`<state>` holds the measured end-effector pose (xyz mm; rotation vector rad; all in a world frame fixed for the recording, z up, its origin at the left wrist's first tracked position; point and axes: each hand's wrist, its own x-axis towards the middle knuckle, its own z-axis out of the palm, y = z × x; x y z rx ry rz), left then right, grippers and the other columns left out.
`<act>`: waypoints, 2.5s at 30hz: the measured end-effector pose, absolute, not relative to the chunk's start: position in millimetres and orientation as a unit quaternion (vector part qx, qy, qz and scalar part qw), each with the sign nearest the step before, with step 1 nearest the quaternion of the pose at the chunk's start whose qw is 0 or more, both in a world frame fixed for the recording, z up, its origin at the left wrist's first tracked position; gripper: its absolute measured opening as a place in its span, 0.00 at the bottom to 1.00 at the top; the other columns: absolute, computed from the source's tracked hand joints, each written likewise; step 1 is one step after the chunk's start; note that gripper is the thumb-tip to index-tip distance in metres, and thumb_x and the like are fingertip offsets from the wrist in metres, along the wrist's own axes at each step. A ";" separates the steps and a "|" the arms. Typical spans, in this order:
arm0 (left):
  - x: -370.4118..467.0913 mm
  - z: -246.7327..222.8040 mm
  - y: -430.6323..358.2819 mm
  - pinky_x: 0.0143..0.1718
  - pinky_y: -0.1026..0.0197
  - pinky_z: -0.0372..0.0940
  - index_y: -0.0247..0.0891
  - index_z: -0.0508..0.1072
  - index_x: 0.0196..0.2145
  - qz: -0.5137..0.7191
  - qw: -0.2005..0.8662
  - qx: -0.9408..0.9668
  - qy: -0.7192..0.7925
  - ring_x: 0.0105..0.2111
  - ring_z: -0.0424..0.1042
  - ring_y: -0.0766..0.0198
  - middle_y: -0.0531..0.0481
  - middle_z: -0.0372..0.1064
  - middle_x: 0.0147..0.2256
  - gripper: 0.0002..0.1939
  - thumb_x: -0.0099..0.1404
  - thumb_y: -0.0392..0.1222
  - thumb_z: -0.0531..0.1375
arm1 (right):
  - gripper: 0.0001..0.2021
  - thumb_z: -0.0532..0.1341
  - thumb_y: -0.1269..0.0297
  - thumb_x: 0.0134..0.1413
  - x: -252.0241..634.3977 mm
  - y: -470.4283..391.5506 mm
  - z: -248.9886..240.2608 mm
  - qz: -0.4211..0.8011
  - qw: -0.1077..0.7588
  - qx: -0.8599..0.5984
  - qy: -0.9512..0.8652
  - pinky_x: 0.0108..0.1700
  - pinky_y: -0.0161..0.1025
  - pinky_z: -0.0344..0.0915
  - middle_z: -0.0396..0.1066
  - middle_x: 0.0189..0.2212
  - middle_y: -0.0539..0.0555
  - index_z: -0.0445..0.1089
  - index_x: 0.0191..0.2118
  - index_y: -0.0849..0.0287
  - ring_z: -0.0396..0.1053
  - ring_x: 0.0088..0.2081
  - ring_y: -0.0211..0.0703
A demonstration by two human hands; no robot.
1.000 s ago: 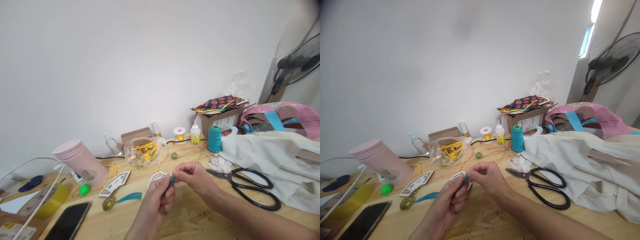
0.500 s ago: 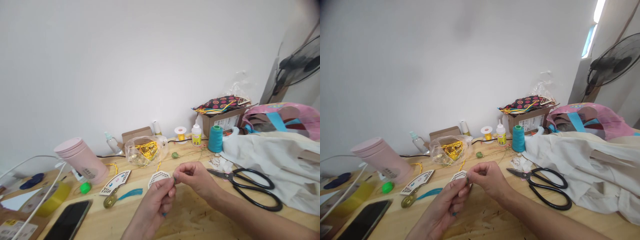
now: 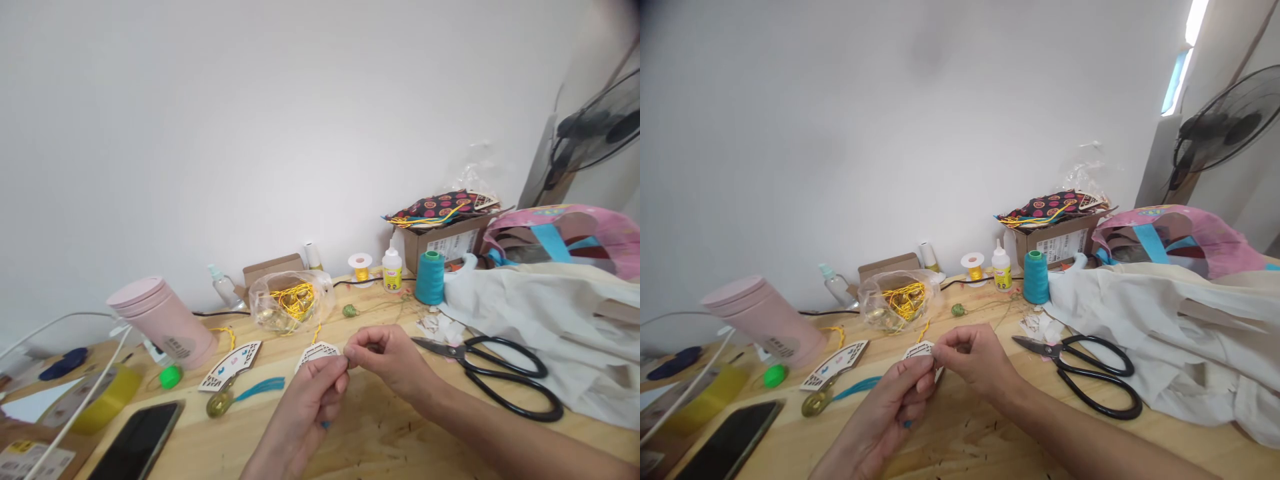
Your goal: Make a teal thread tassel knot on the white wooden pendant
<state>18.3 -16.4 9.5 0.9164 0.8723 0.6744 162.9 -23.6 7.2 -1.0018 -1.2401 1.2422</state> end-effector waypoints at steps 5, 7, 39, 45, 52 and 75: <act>18.9 11.1 -16.9 0.14 0.69 0.33 0.33 0.61 0.15 0.320 0.730 0.447 0.407 0.15 0.35 0.76 0.61 0.44 0.14 0.17 0.54 0.46 0.59 | 0.10 0.61 0.61 0.43 162.5 -24.8 7.4 0.559 0.523 -0.418 -0.489 0.26 0.29 0.56 0.64 0.18 0.46 0.68 0.21 0.63 0.57 0.21 0.30; 19.8 12.7 -17.0 0.14 0.69 0.32 0.33 0.63 0.17 0.326 0.724 0.449 0.411 0.15 0.36 0.77 0.60 0.47 0.15 0.16 0.54 0.46 0.59 | 0.12 0.59 0.59 0.47 164.2 -25.1 8.5 0.566 0.512 -0.432 -0.480 0.20 0.28 0.50 0.60 0.15 0.44 0.68 0.21 0.63 0.51 0.17 0.28; 27.1 14.9 -15.7 0.15 0.66 0.38 0.35 0.63 0.16 0.322 0.571 0.599 0.460 0.13 0.45 0.75 0.59 0.50 0.13 0.20 0.50 0.56 0.58 | 0.05 0.60 0.69 0.39 168.6 -23.8 14.1 0.483 0.503 -0.469 -0.543 0.26 0.31 0.58 0.69 0.19 0.49 0.72 0.20 0.62 0.62 0.23 0.35; 25.6 13.9 -16.5 0.15 0.66 0.36 0.36 0.61 0.16 0.328 0.603 0.586 0.430 0.13 0.42 0.75 0.61 0.45 0.12 0.20 0.54 0.54 0.55 | 0.06 0.62 0.66 0.40 167.5 -23.8 17.6 0.503 0.520 -0.446 -0.526 0.29 0.32 0.59 0.68 0.20 0.48 0.71 0.20 0.62 0.63 0.25 0.35; 24.3 14.1 -15.4 0.15 0.67 0.37 0.35 0.63 0.17 0.360 0.590 0.566 0.450 0.13 0.43 0.76 0.60 0.50 0.13 0.19 0.52 0.53 0.58 | 0.10 0.60 0.59 0.45 166.8 -23.7 14.2 0.533 0.519 -0.424 -0.517 0.29 0.31 0.58 0.66 0.19 0.47 0.70 0.23 0.61 0.61 0.24 0.34; 26.5 2.5 -14.0 0.20 0.68 0.44 0.35 0.70 0.26 0.424 0.582 0.523 0.455 0.18 0.48 0.72 0.58 0.49 0.16 0.15 0.55 0.51 0.56 | 0.10 0.54 0.68 0.52 163.9 -26.4 0.8 0.200 0.407 -0.480 -0.751 0.25 0.30 0.51 0.64 0.19 0.47 0.70 0.24 0.58 0.58 0.22 0.33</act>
